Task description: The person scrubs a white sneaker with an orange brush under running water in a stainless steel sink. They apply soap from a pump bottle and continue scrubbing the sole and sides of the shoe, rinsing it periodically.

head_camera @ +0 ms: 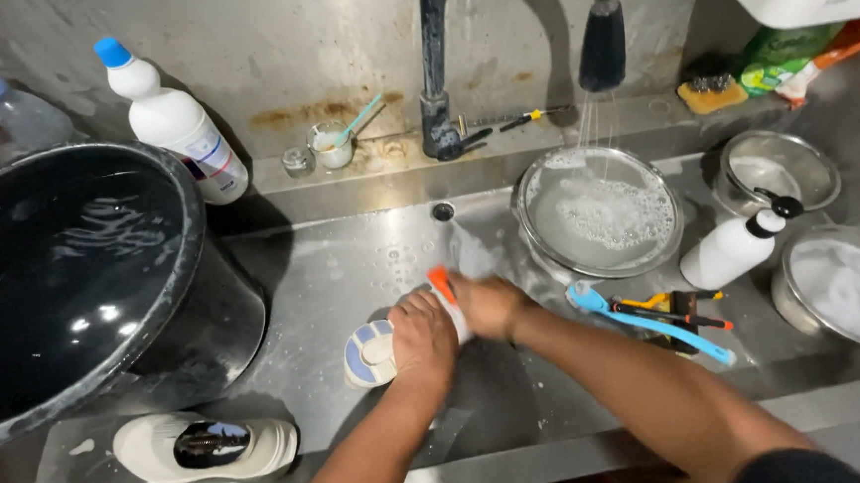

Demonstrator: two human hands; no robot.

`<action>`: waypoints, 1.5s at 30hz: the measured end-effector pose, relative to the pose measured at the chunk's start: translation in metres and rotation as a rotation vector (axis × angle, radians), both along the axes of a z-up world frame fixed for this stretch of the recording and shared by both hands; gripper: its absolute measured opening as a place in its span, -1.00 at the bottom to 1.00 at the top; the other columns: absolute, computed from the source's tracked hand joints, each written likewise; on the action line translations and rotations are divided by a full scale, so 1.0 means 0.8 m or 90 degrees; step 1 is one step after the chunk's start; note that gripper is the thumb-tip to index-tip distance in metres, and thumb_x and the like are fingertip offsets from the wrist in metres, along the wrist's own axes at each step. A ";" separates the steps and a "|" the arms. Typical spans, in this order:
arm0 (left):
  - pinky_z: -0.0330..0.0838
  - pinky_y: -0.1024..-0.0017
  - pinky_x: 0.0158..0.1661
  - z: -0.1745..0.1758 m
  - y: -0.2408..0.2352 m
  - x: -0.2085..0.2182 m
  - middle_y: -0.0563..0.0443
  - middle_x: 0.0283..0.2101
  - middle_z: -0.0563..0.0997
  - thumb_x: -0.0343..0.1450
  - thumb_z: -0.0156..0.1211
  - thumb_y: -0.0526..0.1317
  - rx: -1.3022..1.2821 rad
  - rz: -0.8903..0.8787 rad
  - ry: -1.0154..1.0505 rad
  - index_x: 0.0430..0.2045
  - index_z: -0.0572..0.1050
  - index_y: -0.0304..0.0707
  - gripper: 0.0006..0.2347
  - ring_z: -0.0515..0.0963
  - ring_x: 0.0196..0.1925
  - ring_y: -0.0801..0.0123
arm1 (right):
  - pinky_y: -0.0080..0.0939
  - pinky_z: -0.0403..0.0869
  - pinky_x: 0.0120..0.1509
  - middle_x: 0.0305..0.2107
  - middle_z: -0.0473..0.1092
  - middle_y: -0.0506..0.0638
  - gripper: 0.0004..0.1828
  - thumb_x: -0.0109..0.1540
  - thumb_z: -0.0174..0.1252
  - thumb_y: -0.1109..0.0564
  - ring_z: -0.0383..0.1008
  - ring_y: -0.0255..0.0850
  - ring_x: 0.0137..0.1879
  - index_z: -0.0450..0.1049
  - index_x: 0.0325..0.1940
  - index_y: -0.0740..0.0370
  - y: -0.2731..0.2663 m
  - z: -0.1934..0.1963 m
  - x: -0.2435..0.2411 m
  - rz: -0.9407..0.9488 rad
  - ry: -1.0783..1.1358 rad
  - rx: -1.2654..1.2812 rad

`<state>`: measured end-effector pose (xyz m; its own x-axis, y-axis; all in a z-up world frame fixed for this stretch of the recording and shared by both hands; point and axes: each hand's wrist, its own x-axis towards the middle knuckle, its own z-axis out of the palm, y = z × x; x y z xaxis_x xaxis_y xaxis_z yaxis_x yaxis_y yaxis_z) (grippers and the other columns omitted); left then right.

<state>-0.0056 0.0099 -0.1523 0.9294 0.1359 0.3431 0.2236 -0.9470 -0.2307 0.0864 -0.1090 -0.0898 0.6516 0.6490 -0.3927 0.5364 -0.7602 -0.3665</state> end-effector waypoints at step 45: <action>0.18 0.17 -0.25 0.135 -0.005 -0.014 0.03 -0.31 0.52 0.44 -0.28 -0.28 -0.064 0.017 0.262 -0.20 0.44 -0.29 -0.74 0.50 -0.31 0.13 | 0.15 0.58 0.13 -0.10 0.57 0.14 -0.30 0.28 0.02 -0.03 0.60 0.12 0.05 0.07 0.51 -0.01 -0.018 0.049 -0.026 0.016 -0.018 0.045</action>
<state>-0.0165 0.0059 -0.0441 0.9819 0.1751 -0.0718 0.1564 -0.9645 -0.2126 0.0655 -0.1238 -0.0509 0.6450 0.6905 -0.3272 0.5653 -0.7194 -0.4037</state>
